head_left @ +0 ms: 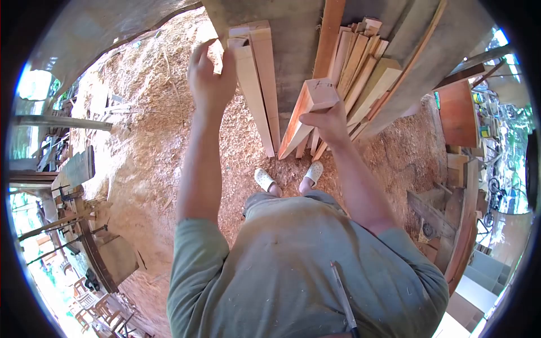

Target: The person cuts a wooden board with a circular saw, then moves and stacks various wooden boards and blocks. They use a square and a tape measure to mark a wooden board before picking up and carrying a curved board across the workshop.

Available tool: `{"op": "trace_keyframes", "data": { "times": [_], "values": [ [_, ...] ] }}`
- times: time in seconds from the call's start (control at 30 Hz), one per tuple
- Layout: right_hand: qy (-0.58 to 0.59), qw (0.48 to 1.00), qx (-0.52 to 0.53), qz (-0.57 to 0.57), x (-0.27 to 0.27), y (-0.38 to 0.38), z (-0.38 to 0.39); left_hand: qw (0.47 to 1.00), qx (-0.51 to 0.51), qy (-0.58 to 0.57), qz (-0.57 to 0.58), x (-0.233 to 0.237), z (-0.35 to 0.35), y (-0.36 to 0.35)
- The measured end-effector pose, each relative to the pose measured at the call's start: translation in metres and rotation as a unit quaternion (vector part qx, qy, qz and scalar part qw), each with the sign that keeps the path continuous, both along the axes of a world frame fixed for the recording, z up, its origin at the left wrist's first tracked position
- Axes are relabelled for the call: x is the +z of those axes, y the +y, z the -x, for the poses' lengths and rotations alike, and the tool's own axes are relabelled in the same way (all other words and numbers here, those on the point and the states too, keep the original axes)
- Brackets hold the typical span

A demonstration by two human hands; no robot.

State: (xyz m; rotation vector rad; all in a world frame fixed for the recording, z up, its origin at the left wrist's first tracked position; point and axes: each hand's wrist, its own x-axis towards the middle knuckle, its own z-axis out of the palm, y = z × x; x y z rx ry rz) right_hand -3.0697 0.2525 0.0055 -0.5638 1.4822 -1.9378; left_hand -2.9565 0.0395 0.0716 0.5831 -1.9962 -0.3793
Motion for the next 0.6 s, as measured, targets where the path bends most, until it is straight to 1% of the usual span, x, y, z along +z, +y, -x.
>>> {"op": "trace_keyframes", "data": {
  "times": [0.03, 0.07, 0.1, 0.13, 0.17, 0.2, 0.23, 0.27, 0.3, 0.33, 0.37, 0.4, 0.43, 0.47, 0.5, 0.53, 0.57, 0.6],
  "values": [
    [0.003, 1.0, 0.005, 0.004, -0.002, -0.007, 0.001, 0.998, 0.058, -0.025, 0.01, -0.034, -0.024, -0.004],
    [0.015, 1.0, 0.008, 0.011, -0.007, -0.016, 0.003, 0.996, 0.037, -0.05, -0.064, -0.072, -0.051, -0.007],
    [0.028, 0.999, 0.011, 0.019, -0.013, -0.027, 0.007, 0.989, 0.057, -0.119, -0.063, -0.106, -0.078, 0.002],
    [0.028, 0.999, 0.022, 0.006, -0.018, -0.038, 0.01, 0.97, 0.096, -0.208, -0.087, -0.163, -0.11, 0.007],
    [0.032, 0.999, 0.025, 0.011, -0.027, -0.05, 0.012, 0.914, 0.106, -0.347, -0.18, -0.196, -0.15, 0.026],
    [0.043, 0.999, 0.01, -0.015, -0.037, -0.062, 0.015, 0.827, 0.098, -0.473, -0.286, -0.247, -0.192, 0.039],
    [0.055, 0.998, -0.007, -0.04, -0.046, -0.076, 0.019, 0.693, 0.067, -0.557, -0.453, -0.266, -0.222, 0.054],
    [0.074, 0.997, -0.023, -0.026, -0.051, -0.088, 0.023, 0.739, 0.071, -0.561, -0.365, -0.363, -0.293, 0.086],
    [0.081, 0.996, -0.022, -0.019, -0.051, -0.099, 0.027, 0.67, 0.109, -0.57, -0.463, -0.393, -0.334, 0.123],
    [0.103, 0.993, -0.027, -0.045, -0.052, -0.106, 0.03, 0.609, 0.095, -0.467, -0.634, -0.402, -0.375, 0.163],
    [0.127, 0.989, -0.032, -0.071, -0.052, -0.112, 0.032, 0.512, 0.081, -0.621, -0.588, -0.473, -0.414, 0.194],
    [0.132, 0.988, -0.034, -0.069, -0.051, -0.118, 0.031, 0.6, 0.15, -0.509, -0.599, -0.465, -0.453, 0.24],
    [0.154, 0.986, -0.007, -0.06, -0.051, -0.122, 0.027, 0.471, 0.179, -0.156, -0.849, -0.471, -0.464, 0.281],
    [0.176, 0.983, 0.019, -0.052, -0.053, -0.124, 0.025, 0.545, 0.09, -0.38, -0.742, -0.463, -0.475, 0.288],
    [0.179, 0.982, 0.018, -0.054, -0.06, -0.128, 0.028, 0.58, -0.005, -0.574, -0.578, -0.452, -0.488, 0.294],
    [0.216, 0.965, 0.053, -0.136, -0.072, -0.134, 0.034, 0.617, -0.01, -0.558, -0.555, -0.466, -0.493, 0.3],
    [0.251, 0.94, 0.085, -0.215, -0.083, -0.139, 0.038, 0.653, -0.015, -0.542, -0.529, -0.455, -0.485, 0.299],
    [0.252, 0.94, 0.082, -0.213, -0.089, -0.143, 0.033, 0.687, -0.02, -0.526, -0.501, -0.452, -0.487, 0.303]
  ]
}}
